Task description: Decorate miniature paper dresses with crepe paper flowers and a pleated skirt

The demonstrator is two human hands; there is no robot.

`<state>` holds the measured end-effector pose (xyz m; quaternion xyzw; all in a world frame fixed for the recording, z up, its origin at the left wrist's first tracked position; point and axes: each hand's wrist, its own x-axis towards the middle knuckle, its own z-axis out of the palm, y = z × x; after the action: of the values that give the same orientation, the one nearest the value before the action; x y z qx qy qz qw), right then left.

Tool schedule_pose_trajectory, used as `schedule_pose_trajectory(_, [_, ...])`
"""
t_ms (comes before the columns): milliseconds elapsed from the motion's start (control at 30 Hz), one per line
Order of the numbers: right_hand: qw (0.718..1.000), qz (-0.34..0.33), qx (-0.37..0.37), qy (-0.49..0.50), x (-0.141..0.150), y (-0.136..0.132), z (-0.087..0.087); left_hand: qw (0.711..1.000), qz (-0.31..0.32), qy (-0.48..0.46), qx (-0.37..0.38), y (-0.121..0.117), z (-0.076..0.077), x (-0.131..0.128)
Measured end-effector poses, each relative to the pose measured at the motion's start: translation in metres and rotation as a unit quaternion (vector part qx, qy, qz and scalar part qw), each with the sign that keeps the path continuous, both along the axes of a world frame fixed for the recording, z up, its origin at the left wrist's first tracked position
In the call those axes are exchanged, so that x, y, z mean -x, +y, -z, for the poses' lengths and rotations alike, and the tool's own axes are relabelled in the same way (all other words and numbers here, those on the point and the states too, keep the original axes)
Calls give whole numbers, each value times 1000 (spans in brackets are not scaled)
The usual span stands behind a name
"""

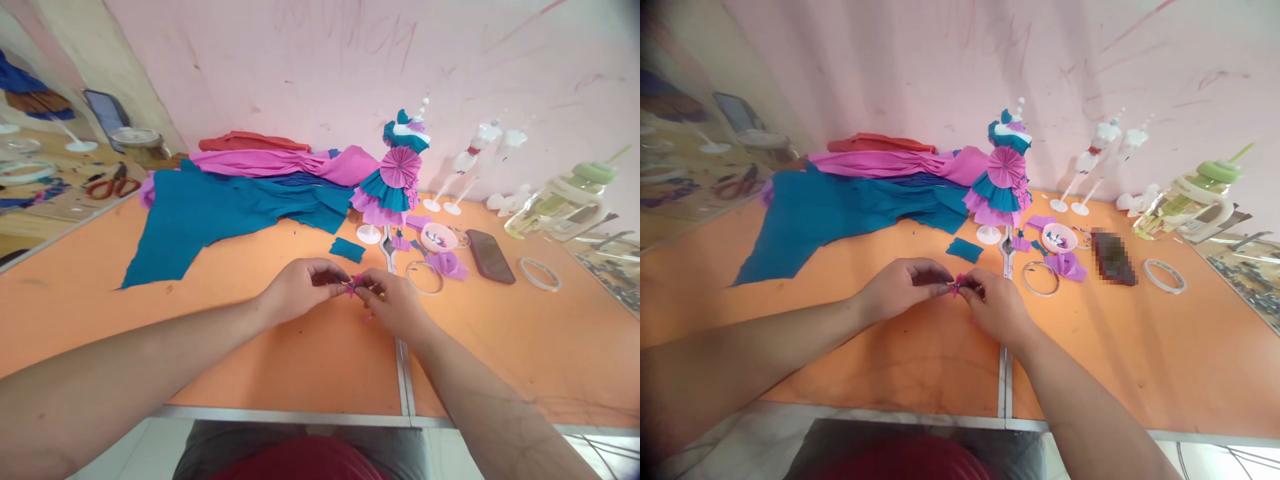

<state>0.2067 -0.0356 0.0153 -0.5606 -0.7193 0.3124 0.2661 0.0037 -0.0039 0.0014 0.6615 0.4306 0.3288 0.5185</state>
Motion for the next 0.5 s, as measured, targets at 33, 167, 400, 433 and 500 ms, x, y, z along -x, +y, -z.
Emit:
schedule_pose_trajectory(33, [1000,-8,-5,-10,-2,0,0,1000,5,8,-5,1,0,1])
schedule_pose_trajectory(167, [1000,-12,7,9,-4,0,3,999,33,25,-8,2,2,1])
schedule_pose_trajectory(400, [1000,-25,6,17,-1,-2,3,999,34,28,19,-5,-3,-3])
schedule_pose_trajectory(433, [1000,-26,-4,5,-1,-3,2,998,43,34,28,-5,-4,-3])
schedule_pose_trajectory(500, [998,-33,-33,-35,-2,-3,1,995,67,46,51,-4,-5,-2])
